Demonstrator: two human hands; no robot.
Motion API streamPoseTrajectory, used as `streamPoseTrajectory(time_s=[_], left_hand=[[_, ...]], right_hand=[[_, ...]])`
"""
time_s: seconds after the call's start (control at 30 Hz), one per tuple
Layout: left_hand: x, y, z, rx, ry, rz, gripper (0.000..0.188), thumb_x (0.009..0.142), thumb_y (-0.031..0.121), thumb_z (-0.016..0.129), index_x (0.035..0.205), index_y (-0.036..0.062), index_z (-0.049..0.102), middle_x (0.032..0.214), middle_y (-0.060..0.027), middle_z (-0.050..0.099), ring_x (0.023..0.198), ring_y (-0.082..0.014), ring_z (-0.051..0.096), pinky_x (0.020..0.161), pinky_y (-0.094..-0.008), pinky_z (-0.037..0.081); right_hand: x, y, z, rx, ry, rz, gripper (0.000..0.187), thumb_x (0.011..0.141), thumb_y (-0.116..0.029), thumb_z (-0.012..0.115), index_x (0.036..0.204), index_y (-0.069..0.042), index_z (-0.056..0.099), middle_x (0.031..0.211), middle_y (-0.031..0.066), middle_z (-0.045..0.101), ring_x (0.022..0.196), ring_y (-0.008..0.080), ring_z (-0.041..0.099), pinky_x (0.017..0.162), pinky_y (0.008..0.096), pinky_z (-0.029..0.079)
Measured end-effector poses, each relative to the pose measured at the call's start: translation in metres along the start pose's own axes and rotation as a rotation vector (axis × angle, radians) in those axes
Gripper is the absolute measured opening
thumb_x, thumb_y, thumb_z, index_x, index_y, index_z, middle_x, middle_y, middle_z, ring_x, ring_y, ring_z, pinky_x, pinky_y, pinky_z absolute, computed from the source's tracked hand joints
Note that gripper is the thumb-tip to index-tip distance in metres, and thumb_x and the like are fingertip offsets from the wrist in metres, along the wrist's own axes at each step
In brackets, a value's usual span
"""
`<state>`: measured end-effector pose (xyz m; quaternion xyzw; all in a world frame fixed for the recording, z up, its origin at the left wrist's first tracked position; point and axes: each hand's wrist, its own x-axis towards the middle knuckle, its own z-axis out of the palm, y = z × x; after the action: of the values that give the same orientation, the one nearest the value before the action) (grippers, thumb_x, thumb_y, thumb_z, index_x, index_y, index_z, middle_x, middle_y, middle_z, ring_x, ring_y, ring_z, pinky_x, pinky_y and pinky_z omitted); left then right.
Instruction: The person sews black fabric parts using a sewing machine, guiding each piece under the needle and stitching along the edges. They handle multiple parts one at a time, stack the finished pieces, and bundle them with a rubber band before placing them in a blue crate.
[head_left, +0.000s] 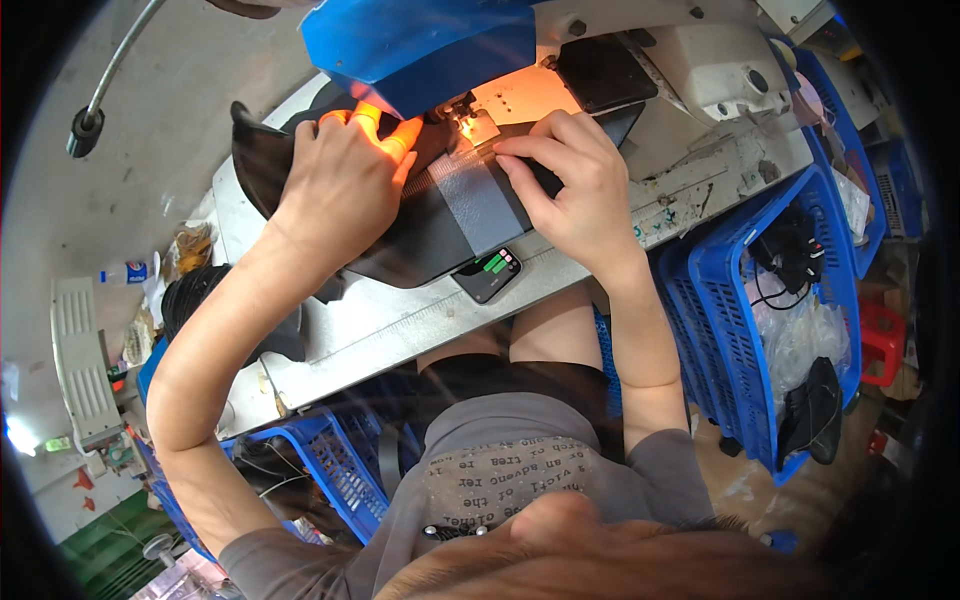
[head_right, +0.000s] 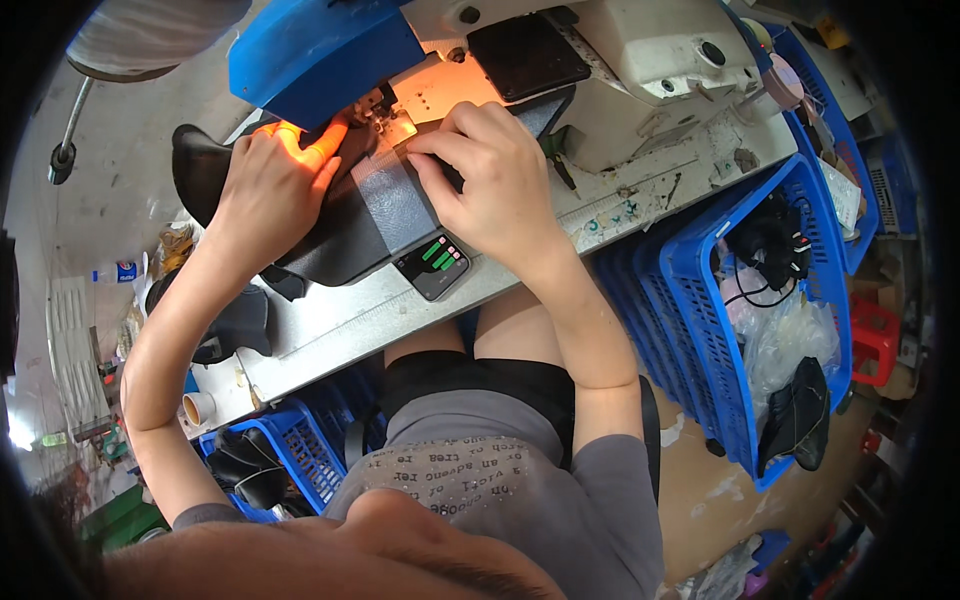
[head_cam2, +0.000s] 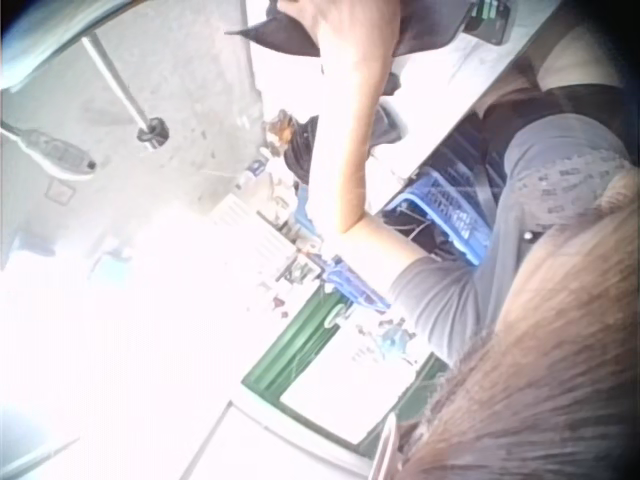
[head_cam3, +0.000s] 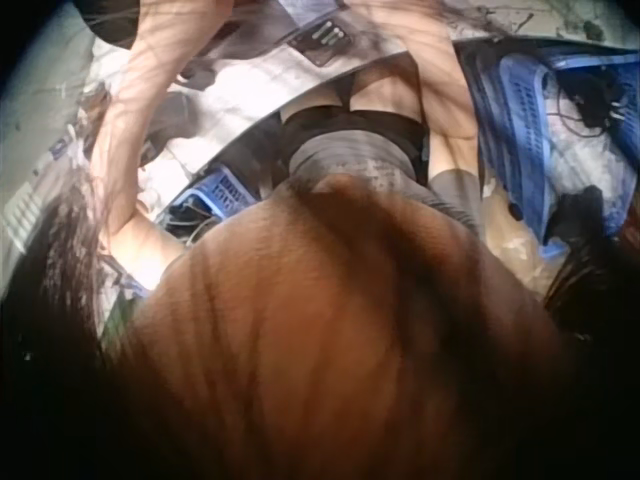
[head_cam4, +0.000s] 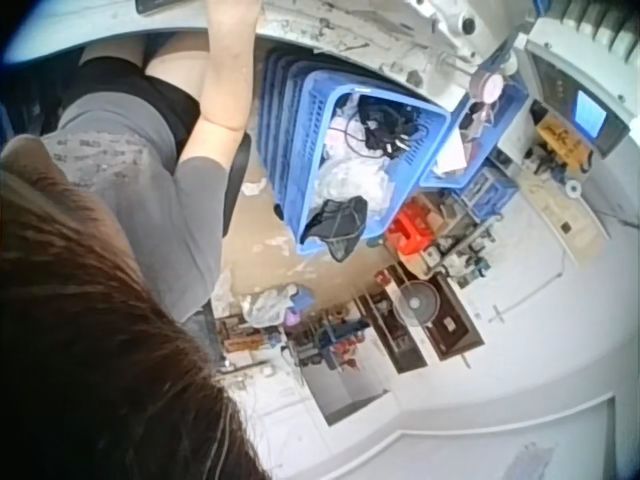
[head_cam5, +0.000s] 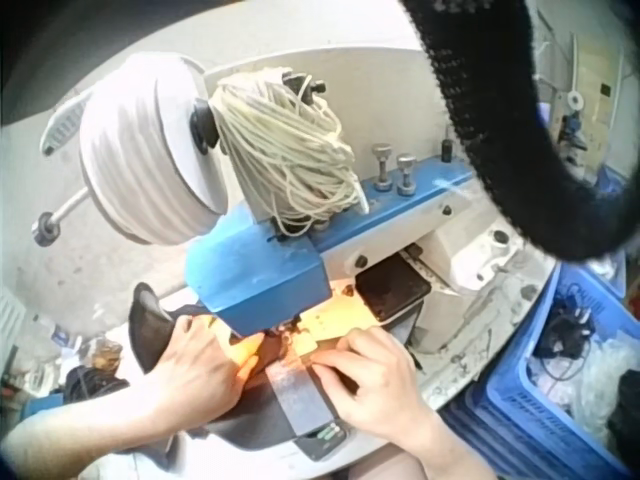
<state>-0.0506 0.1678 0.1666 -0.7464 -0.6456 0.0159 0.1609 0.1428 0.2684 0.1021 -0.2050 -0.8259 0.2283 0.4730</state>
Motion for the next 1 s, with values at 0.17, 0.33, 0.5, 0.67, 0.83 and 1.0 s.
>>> streamPoseTrajectory(time_s=[0.17, 0.33, 0.5, 0.67, 0.83, 1.0], left_hand=[[0.0, -0.004, 0.002, 0.072, -0.048, -0.038, 0.032, 0.088, 0.023, 0.061, 0.115, 0.0079, 0.065, 0.091, -0.0185, 0.061, 0.072, -0.0317, 0.059, 0.067, -0.0403, 0.048], [-0.004, 0.001, 0.008, 0.175, -0.012, -0.091, 0.032, 0.089, 0.026, 0.061, 0.115, 0.0098, 0.065, 0.09, -0.0192, 0.062, 0.07, -0.0303, 0.059, 0.065, -0.038, 0.049], [-0.002, 0.023, 0.008, 0.282, -0.103, -0.248, 0.034, 0.09, 0.032, 0.058, 0.116, 0.0111, 0.066, 0.083, -0.0175, 0.062, 0.066, -0.0287, 0.061, 0.059, -0.0364, 0.051], [0.004, 0.053, 0.002, 0.303, -0.125, -0.389, 0.036, 0.091, 0.03, 0.057, 0.119, 0.0089, 0.065, 0.07, -0.014, 0.062, 0.06, -0.0283, 0.063, 0.053, -0.0352, 0.051], [0.011, 0.064, 0.006, 0.4, -0.117, -0.449, 0.037, 0.09, 0.033, 0.057, 0.118, 0.0092, 0.065, 0.066, -0.0123, 0.062, 0.061, -0.0263, 0.063, 0.053, -0.0343, 0.051], [0.007, 0.052, 0.011, 0.375, -0.042, -0.471, 0.039, 0.09, 0.038, 0.057, 0.115, 0.0086, 0.067, 0.074, -0.0135, 0.062, 0.063, -0.028, 0.063, 0.053, -0.0356, 0.051]], right_hand=[[0.0, 0.0, -0.001, -0.005, -0.003, -0.01, 0.004, 0.074, -0.01, 0.071, 0.077, -0.008, 0.07, 0.072, 0.0044, 0.056, 0.072, 0.0239, 0.055, 0.064, 0.0352, 0.045], [0.0, 0.001, -0.002, -0.013, -0.004, -0.017, 0.004, 0.074, -0.011, 0.071, 0.077, -0.008, 0.07, 0.072, 0.0043, 0.056, 0.072, 0.024, 0.055, 0.064, 0.0356, 0.045], [0.0, 0.004, 0.0, -0.019, -0.007, -0.027, 0.005, 0.074, -0.011, 0.071, 0.077, -0.009, 0.07, 0.072, 0.0041, 0.056, 0.071, 0.0239, 0.055, 0.064, 0.0357, 0.045], [-0.001, 0.004, 0.001, -0.013, 0.002, -0.025, 0.004, 0.074, -0.012, 0.071, 0.077, -0.01, 0.07, 0.072, 0.0035, 0.056, 0.071, 0.0234, 0.055, 0.064, 0.0353, 0.045], [-0.001, 0.002, 0.0, -0.014, 0.006, -0.019, 0.004, 0.074, -0.012, 0.071, 0.077, -0.01, 0.07, 0.072, 0.0034, 0.056, 0.071, 0.0234, 0.055, 0.064, 0.0354, 0.046], [0.001, 0.0, -0.004, -0.019, -0.012, -0.005, 0.005, 0.074, -0.012, 0.071, 0.078, -0.009, 0.07, 0.072, 0.0037, 0.056, 0.072, 0.0237, 0.055, 0.064, 0.0354, 0.046]])
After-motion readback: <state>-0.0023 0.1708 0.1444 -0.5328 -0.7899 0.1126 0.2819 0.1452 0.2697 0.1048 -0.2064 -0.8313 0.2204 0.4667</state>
